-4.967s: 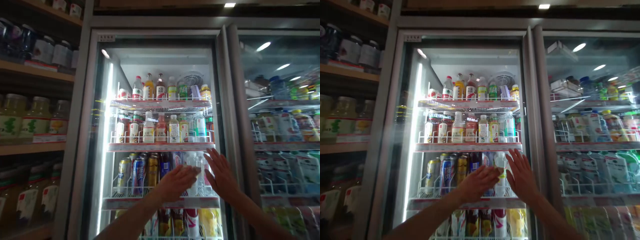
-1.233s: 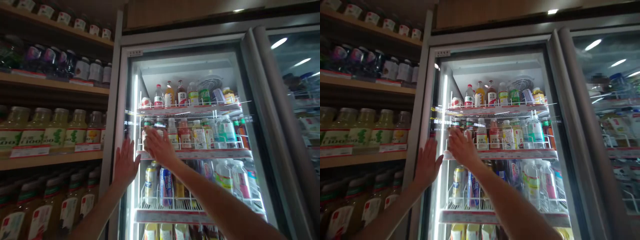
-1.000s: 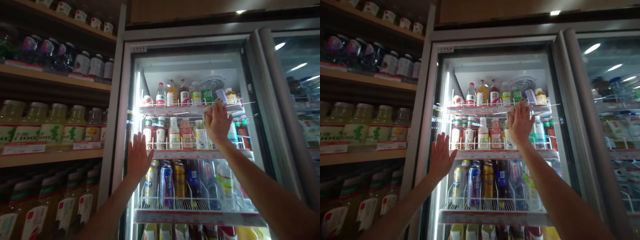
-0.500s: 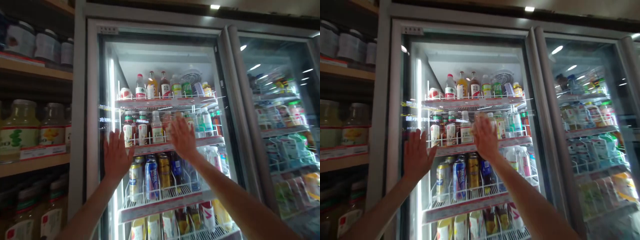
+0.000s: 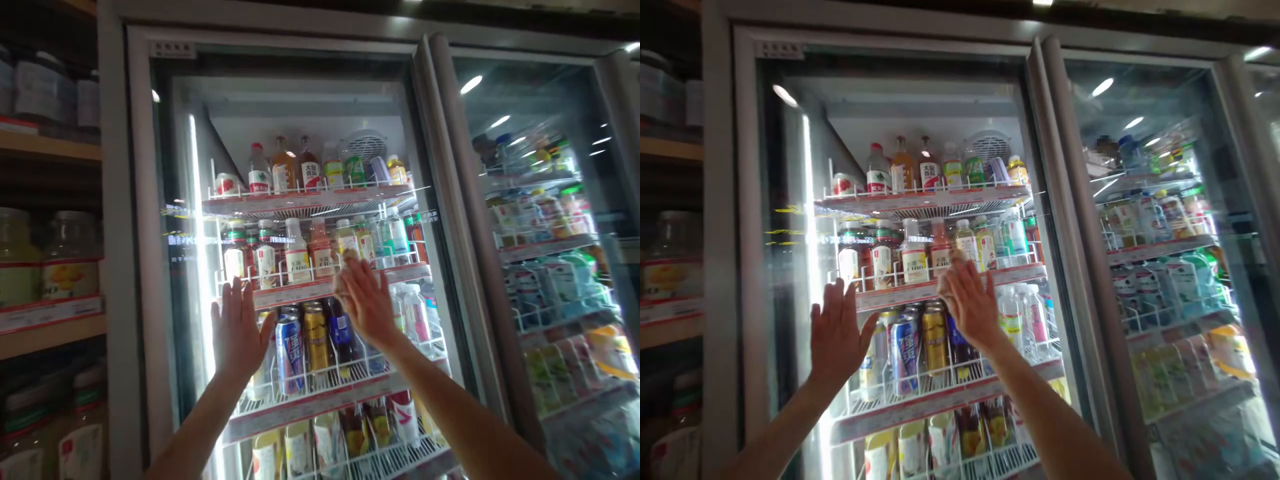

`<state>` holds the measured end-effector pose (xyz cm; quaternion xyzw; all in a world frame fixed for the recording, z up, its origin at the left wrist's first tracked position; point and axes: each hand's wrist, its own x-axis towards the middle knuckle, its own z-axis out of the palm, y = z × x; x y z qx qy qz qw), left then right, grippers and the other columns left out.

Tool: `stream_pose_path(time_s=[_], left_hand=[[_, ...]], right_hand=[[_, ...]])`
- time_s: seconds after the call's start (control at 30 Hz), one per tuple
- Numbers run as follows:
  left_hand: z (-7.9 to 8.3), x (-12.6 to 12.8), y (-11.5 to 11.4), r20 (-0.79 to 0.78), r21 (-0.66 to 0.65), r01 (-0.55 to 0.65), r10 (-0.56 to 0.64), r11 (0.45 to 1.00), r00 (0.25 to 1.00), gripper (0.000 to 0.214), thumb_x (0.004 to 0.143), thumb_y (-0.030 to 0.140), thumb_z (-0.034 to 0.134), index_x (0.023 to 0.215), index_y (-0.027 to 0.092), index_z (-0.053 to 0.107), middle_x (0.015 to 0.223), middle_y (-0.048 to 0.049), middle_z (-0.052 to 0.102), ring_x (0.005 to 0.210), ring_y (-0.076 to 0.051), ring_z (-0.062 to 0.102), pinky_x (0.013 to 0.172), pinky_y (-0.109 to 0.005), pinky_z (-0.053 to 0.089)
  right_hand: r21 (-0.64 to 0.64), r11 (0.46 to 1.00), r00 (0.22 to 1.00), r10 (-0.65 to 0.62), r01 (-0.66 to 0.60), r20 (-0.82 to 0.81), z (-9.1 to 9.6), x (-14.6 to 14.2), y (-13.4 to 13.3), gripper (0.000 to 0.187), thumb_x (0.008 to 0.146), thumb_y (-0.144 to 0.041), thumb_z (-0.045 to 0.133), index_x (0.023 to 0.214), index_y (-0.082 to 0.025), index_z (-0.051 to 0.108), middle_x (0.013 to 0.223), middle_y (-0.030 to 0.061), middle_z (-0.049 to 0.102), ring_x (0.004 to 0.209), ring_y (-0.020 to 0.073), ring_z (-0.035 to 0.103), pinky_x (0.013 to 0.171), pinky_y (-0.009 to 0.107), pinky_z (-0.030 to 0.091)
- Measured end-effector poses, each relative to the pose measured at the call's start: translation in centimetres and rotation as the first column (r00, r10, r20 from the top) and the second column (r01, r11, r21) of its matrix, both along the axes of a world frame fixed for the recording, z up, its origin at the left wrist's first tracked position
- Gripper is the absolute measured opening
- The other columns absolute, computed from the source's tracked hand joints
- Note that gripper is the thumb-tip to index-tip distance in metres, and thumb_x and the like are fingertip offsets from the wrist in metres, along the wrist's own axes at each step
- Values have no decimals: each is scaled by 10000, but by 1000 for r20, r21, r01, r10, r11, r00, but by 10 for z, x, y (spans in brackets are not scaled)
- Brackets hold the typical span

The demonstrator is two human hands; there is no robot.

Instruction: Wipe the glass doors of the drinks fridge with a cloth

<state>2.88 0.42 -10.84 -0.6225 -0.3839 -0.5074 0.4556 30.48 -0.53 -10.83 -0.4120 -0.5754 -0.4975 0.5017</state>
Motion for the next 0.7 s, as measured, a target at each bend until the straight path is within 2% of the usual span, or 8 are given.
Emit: stream_pose_path(time_s=[0.13,0.17,0.3,0.37,0.5,0.53,0.63,0.7], left_hand=[[-10,7,1,29,-4,-36,37,999,999,665,914,409,346,1461,158,63,1512,-162,189,1407,-286,128,1116,-521,145],[-10,7,2,35,-3,-42,42,999,999,665,912,405,352,1461,161,67,1512,-160,191,1405,-288,136,1117,-521,146],[-19,4,-1,57,-23,-64,65,998,996,646,909,386,365,1462,188,96,1515,-140,191,1404,-282,145,1123,-510,148],[-32,4,-5,32,-57,-81,83,995,996,647,910,368,364,1463,197,74,1521,-134,170,1406,-280,133,1120,-513,160],[-63,6,-10,-14,-72,-117,116,991,993,669,907,320,386,1462,203,31,1525,-134,140,1408,-272,120,1119,-510,168],[-69,6,-10,-8,-63,-120,120,991,993,670,907,313,388,1462,199,31,1525,-137,136,1408,-271,118,1120,-510,160],[-75,6,-9,9,-48,-113,113,992,994,665,905,309,397,1462,192,52,1523,-140,149,1410,-265,118,1125,-505,144],[-75,3,-8,-2,-53,-98,98,994,995,664,903,314,406,1462,198,65,1521,-133,165,1410,-258,123,1126,-493,152]], right_hand=[[154,985,892,4,74,-452,-10,36,3,548,904,-285,359,1431,-166,268,1442,162,363,1355,313,283,1017,563,286],[153,987,884,22,56,-467,-14,34,4,568,901,-292,372,1439,-161,248,1458,169,330,1357,324,274,1006,562,302],[-38,990,990,136,-134,42,-39,-3,-1,597,887,-261,413,1447,-287,209,1449,46,382,1369,244,273,1088,499,236],[-45,989,990,139,-138,26,-49,-1,-4,592,890,-261,414,1442,-311,209,1419,32,426,1359,246,294,1095,519,204],[111,994,902,66,-20,-427,-60,20,-3,589,904,-301,382,1458,-239,190,1455,126,350,1364,332,259,1018,590,257],[113,993,900,80,-34,-429,-64,17,-4,595,903,-294,383,1460,-227,184,1464,134,332,1371,329,244,1018,580,264],[-5,986,978,167,-169,-127,-77,-6,-5,578,899,-259,400,1447,-279,220,1429,70,409,1370,256,273,1079,519,223],[-45,984,984,168,-170,-56,-84,-8,-4,550,896,-274,418,1425,-306,268,1399,41,453,1356,242,306,1095,521,191]])
